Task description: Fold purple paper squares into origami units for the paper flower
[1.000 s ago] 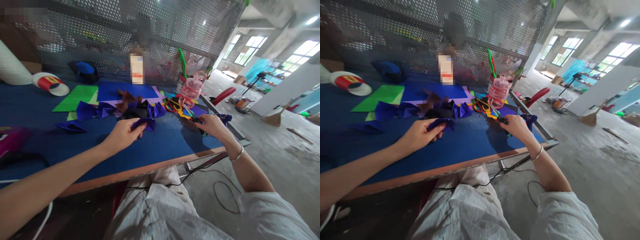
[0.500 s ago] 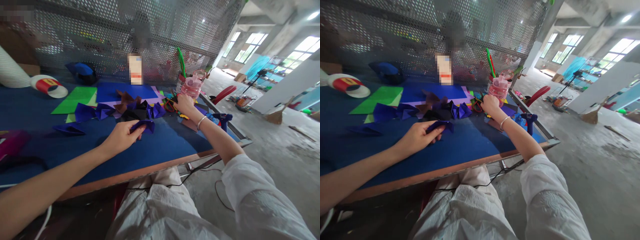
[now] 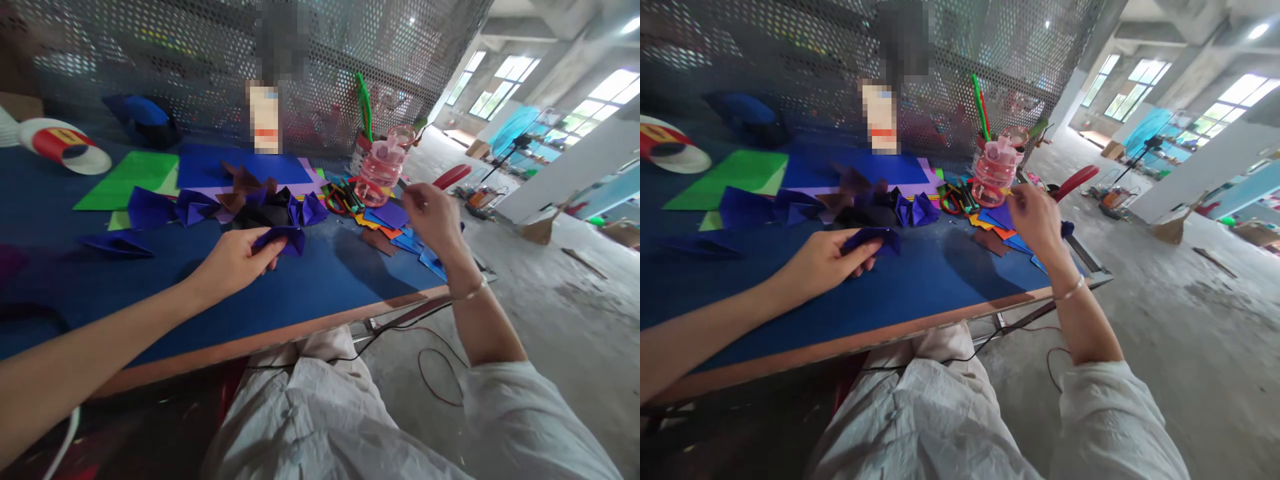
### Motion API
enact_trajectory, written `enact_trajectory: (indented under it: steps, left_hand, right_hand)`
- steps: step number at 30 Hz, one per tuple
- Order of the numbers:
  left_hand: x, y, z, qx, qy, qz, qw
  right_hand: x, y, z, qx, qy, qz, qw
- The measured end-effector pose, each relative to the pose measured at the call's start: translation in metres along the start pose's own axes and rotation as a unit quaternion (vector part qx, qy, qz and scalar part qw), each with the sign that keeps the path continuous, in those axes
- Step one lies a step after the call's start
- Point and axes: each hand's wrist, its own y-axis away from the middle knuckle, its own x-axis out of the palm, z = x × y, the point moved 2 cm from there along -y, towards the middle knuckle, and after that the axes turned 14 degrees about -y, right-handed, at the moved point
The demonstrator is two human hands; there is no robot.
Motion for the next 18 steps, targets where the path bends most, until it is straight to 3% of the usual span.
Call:
enact_trajectory:
  steps: [3, 6, 11, 15, 18]
  left_hand:
    - [-0.001, 0.0, -0.002, -0.003, 0.01, 0.003, 1.0]
    - [-0.003, 0.0, -0.005, -0.01, 0.017, 0.004, 1.0]
    - [-0.003, 0.0, -0.007, -0.01, 0.017, 0.004, 1.0]
    - [-0.003, 0.0, -0.007, -0.009, 0.013, 0.005, 1.0]
    - [-0.004, 0.001, -0.008, -0.006, 0.011, 0.005, 1.0]
  right_hand:
    - [-0.026, 0.025, -0.046, 0.022, -0.057, -0.164, 0.985]
    - [-0.033, 0.046, -0.09, 0.085, -0.06, -0.236, 0.966]
    - [-0.015, 0.064, -0.129, 0.175, -0.087, -0.149, 0.969]
    - [-0.003, 0.061, -0.134, 0.21, -0.113, -0.066, 0.969]
    - [0.0, 0.054, -0.133, 0.231, -0.113, -0.04, 0.966]
